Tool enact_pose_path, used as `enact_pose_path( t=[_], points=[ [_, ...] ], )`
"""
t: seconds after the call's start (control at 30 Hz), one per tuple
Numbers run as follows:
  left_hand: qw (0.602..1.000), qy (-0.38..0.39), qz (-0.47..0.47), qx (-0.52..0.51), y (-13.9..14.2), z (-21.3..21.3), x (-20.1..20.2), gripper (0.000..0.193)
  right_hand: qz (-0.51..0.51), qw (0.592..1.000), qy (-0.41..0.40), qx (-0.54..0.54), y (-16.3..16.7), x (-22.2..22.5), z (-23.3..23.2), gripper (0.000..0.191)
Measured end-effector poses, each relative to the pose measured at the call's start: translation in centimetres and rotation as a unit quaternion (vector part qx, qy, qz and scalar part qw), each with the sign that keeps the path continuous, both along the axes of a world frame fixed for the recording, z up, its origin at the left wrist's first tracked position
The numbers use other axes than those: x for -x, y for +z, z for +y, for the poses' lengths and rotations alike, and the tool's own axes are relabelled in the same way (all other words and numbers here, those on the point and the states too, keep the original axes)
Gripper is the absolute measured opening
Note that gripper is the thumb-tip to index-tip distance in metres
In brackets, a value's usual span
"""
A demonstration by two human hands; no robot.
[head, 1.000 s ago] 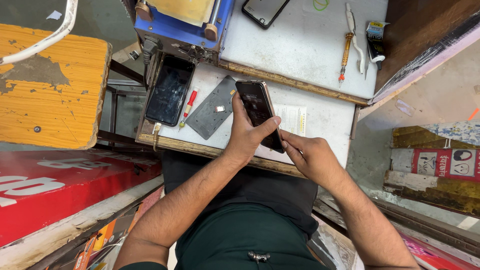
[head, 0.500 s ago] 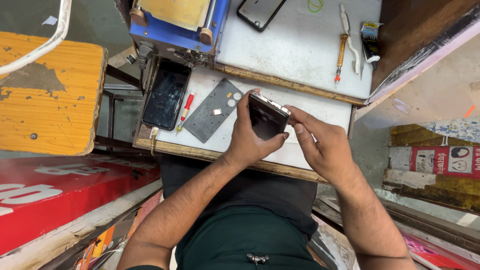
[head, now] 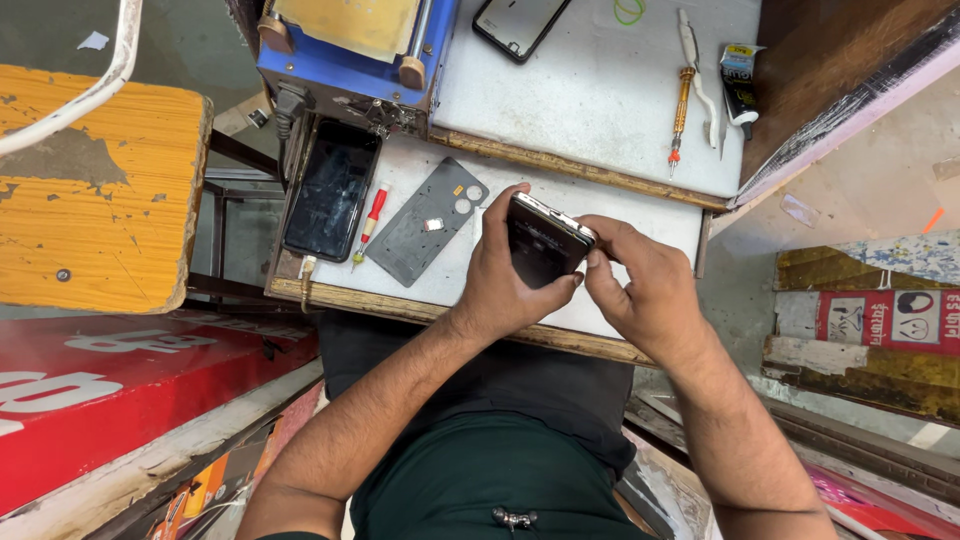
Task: The person disassembles a smartphone by prying open the back cover, removing screws, and detaching internal components. They separate the battery, motherboard, and display assembly, then place the parts on the workbench.
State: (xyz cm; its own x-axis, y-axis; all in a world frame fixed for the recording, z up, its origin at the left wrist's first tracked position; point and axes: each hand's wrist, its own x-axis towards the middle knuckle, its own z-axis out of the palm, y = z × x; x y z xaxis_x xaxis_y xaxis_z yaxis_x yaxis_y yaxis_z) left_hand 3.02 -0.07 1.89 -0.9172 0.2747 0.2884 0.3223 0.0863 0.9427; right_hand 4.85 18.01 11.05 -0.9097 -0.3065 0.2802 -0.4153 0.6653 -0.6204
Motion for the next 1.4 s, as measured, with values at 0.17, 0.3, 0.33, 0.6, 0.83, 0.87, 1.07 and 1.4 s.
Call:
enact_pose_path(
  t=[0.17, 0.3, 0.33, 0.6, 0.83, 0.87, 1.07, 1.4],
  points=[
    [0.999, 0.002, -0.036, -0.022, 0.6, -0.1, 0.1, 0.107, -0.001, 0.999, -0.016, 0.037, -1.4, 0.0, -0.3, 0.035],
    [0.999, 0.011, -0.017, -0.025, 0.7, -0.2, 0.1, 0.107, -0.029, 0.997, -0.028, 0.064, -2.4, 0.2, -0.6, 0.051],
    [0.999, 0.009, -0.032, -0.043, 0.6, -0.3, 0.2, 0.107, -0.031, 0.997, -0.017, 0.072, -2.6, 0.3, -0.6, 0.055],
    [0.972, -0.006, -0.104, -0.213, -0.9, -0.4, 2.1, 0.101, -0.061, 0.996, 0.010, 0.060, -3.8, 0.7, -1.0, 0.034],
    [0.966, 0.008, -0.126, -0.225, -1.6, -0.4, 2.1, 0.096, -0.168, 0.983, -0.063, -0.032, -3.8, 0.6, -1.3, 0.028],
    [0.966, 0.012, -0.130, -0.224, -1.6, -0.4, 2.1, 0.095, -0.177, 0.981, -0.068, -0.047, -3.9, 0.7, -1.3, 0.029],
    [0.964, 0.028, -0.146, -0.219, -1.5, -0.5, 2.2, 0.093, -0.096, 0.995, 0.012, -0.031, -4.7, 0.8, -1.1, 0.039],
    [0.956, 0.034, -0.168, -0.237, -1.6, -0.3, 2.2, 0.093, -0.096, 0.994, 0.028, -0.042, -5.9, 0.7, -0.7, 0.051]
  ],
)
